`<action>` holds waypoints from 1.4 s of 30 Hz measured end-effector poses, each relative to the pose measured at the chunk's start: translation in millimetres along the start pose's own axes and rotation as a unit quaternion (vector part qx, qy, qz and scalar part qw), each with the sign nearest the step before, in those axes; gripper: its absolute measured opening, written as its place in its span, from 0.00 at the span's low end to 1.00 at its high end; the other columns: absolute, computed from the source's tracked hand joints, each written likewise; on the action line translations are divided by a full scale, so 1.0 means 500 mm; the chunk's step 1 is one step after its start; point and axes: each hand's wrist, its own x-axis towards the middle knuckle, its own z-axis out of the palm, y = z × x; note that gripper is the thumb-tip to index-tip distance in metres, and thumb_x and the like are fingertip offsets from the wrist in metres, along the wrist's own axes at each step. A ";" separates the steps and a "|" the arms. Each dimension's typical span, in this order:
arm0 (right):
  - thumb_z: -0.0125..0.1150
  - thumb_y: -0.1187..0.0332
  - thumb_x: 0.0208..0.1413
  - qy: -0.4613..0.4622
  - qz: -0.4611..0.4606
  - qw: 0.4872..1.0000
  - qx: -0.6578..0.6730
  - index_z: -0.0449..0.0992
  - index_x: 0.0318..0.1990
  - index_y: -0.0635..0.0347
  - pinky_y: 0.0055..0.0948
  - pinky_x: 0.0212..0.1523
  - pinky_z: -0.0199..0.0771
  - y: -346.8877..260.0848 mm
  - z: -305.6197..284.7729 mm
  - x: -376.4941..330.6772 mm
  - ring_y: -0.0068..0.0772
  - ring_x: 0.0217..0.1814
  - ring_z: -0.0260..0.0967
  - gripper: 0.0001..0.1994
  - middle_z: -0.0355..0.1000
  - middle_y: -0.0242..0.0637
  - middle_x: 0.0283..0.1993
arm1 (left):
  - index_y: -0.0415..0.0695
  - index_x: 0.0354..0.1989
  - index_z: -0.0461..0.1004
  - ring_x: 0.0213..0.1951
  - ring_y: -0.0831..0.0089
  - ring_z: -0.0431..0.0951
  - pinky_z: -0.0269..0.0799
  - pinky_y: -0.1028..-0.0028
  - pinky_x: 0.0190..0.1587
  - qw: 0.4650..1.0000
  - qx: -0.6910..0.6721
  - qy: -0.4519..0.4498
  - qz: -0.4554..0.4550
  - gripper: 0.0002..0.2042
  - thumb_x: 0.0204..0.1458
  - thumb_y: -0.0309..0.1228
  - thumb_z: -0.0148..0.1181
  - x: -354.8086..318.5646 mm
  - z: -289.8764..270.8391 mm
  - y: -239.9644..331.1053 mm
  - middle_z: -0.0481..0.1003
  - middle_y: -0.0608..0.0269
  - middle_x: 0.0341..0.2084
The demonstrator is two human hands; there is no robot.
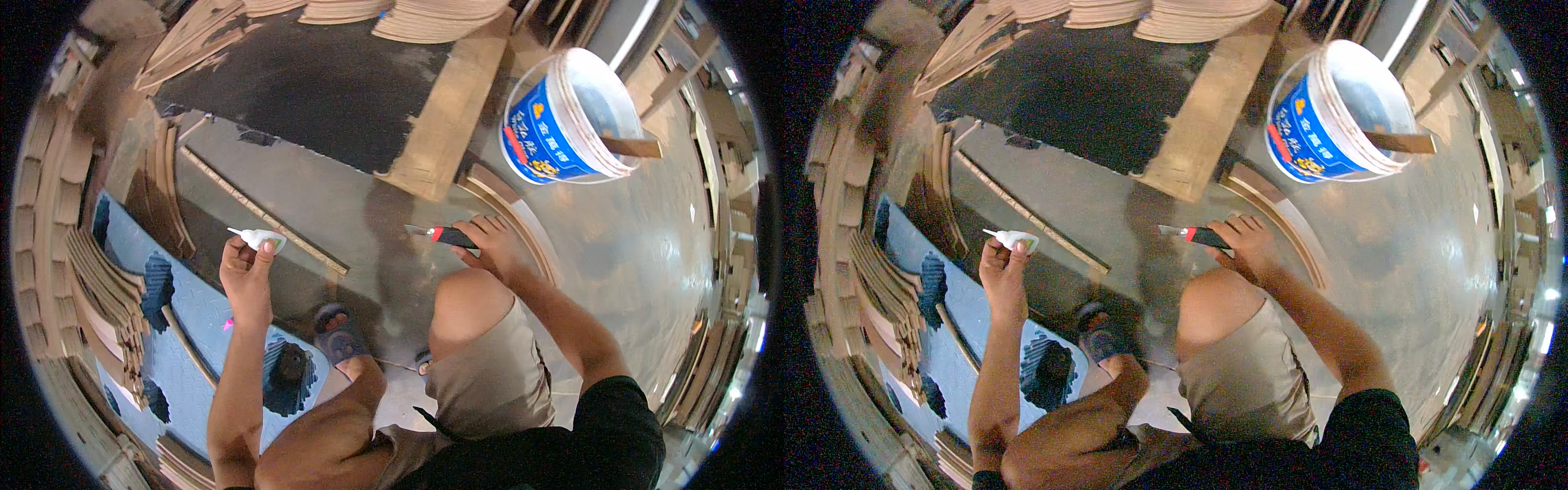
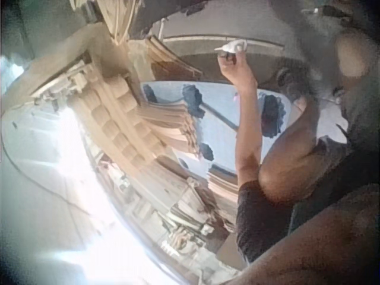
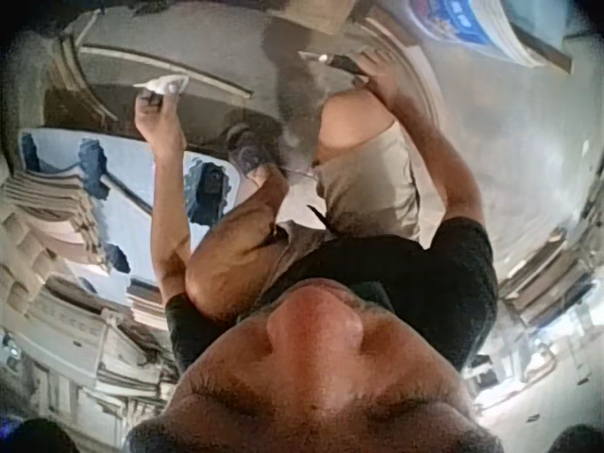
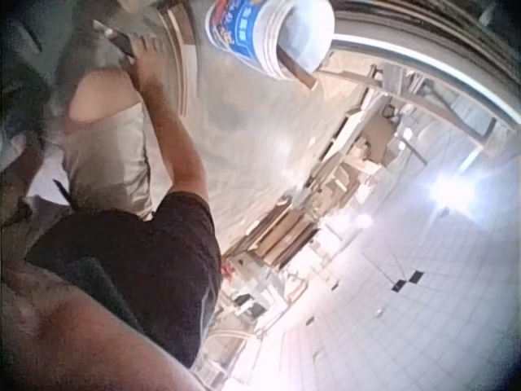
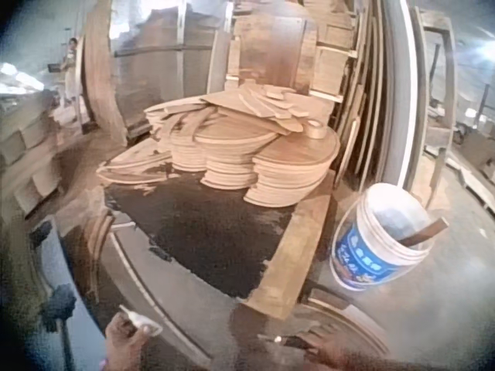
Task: The person applies glue from a small white bottle to a thin strip of wood, uses a utility knife to trim the strip, and presses it into place on the edge of a curved wooden panel on a blue pallet.
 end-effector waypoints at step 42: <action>0.66 0.48 0.75 -0.226 -0.082 0.790 0.564 0.84 0.63 0.64 0.33 0.58 0.78 -0.640 0.221 0.607 0.26 0.54 0.79 0.26 0.86 0.34 0.51 | 0.33 0.47 0.83 0.32 0.79 0.76 0.71 0.73 0.35 0.981 0.081 0.179 -0.004 0.13 0.72 0.34 0.67 0.059 -0.138 0.030 0.82 0.65 0.32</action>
